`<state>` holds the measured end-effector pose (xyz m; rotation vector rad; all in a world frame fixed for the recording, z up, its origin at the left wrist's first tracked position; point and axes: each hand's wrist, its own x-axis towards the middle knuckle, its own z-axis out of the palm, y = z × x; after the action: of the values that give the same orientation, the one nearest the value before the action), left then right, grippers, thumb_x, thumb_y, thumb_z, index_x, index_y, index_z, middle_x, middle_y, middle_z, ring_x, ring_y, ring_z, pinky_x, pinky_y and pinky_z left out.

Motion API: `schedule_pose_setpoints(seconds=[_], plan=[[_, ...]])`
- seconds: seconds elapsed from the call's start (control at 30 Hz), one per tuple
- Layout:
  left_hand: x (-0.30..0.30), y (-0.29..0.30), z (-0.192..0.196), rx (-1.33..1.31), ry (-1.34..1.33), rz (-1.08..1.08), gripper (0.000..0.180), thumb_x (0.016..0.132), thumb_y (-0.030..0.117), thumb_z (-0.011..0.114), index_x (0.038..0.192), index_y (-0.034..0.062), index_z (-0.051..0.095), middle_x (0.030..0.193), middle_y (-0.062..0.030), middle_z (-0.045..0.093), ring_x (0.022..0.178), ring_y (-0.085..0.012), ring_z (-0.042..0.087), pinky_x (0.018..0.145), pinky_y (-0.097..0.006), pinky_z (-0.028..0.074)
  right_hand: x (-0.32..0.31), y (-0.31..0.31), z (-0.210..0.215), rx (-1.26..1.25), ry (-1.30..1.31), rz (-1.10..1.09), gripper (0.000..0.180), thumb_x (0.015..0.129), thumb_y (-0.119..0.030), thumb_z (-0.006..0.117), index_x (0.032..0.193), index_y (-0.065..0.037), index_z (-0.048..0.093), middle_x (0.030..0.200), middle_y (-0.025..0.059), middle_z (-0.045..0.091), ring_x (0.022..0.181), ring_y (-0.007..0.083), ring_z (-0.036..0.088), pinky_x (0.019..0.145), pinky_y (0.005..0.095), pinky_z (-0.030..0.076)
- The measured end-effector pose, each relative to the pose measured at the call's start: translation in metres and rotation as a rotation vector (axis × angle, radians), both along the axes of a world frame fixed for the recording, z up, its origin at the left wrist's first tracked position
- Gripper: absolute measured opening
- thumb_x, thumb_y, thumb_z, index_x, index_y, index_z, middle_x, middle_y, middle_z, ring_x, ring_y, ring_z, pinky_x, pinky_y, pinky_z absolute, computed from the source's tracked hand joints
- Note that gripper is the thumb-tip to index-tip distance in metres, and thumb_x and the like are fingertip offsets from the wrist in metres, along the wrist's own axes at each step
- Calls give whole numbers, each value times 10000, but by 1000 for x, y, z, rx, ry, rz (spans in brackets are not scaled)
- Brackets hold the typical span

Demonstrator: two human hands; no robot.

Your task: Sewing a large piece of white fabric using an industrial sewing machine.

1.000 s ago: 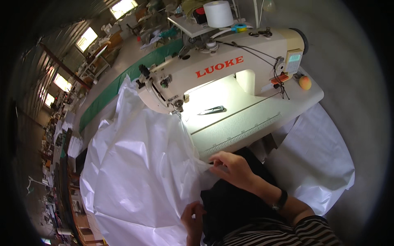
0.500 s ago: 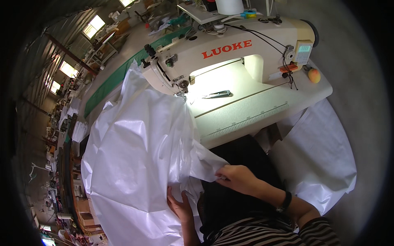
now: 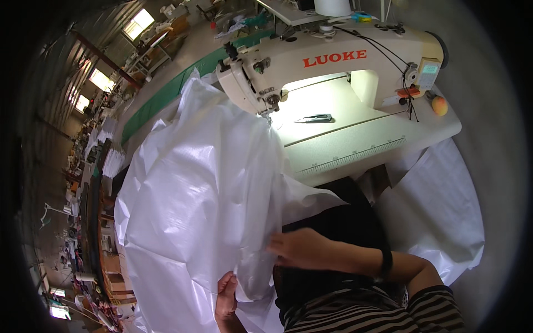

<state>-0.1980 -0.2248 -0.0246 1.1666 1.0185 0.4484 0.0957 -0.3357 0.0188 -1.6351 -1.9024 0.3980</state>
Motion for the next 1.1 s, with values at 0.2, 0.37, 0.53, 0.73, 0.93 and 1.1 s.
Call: schedule_pose_setpoints(seconds=[0.2,0.37,0.53,0.73,0.93,1.1], plan=[[65,-33,48,528,208,-250,468,864,84,688,1287,32,494,998,-109,607,820,-205,617,766,-311,498,-11,-16,19,153,41,14,133,871,-184,682,988,-128,653,913,9,598,729,163,667,561,284,539],[94,-47,32,1164,288,-102,423,708,-9,706,1110,36,585,1000,-154,602,900,-338,613,765,-410,512,-13,-14,30,299,-117,56,169,844,-177,667,1010,-150,655,979,-22,610,764,126,650,592,261,532],[95,-49,55,204,-141,22,247,819,-48,620,1062,-10,594,1002,-94,624,901,-178,612,765,-296,499,-3,-29,29,394,-14,-141,204,846,-158,676,1047,-177,644,1105,-54,628,775,120,649,639,220,523],[106,-62,43,366,82,-69,124,923,72,594,993,-31,603,813,-65,634,791,-100,566,674,-269,473,-11,-45,26,206,-59,-92,389,847,-177,701,1228,-165,622,1416,8,506,1168,197,569,1026,377,445],[117,-57,36,371,-123,76,236,948,189,599,939,-47,610,749,-107,628,681,-119,549,573,-298,447,-23,-52,4,269,-48,-2,317,861,-234,684,1155,-119,659,1405,11,501,1276,215,490,1084,422,395],[122,-61,35,736,223,90,100,905,75,616,876,-14,649,747,-39,624,645,-117,529,563,-280,423,8,-70,-4,338,-83,-219,306,796,-261,747,1083,-177,683,1194,11,655,1108,242,618,1014,427,453]])
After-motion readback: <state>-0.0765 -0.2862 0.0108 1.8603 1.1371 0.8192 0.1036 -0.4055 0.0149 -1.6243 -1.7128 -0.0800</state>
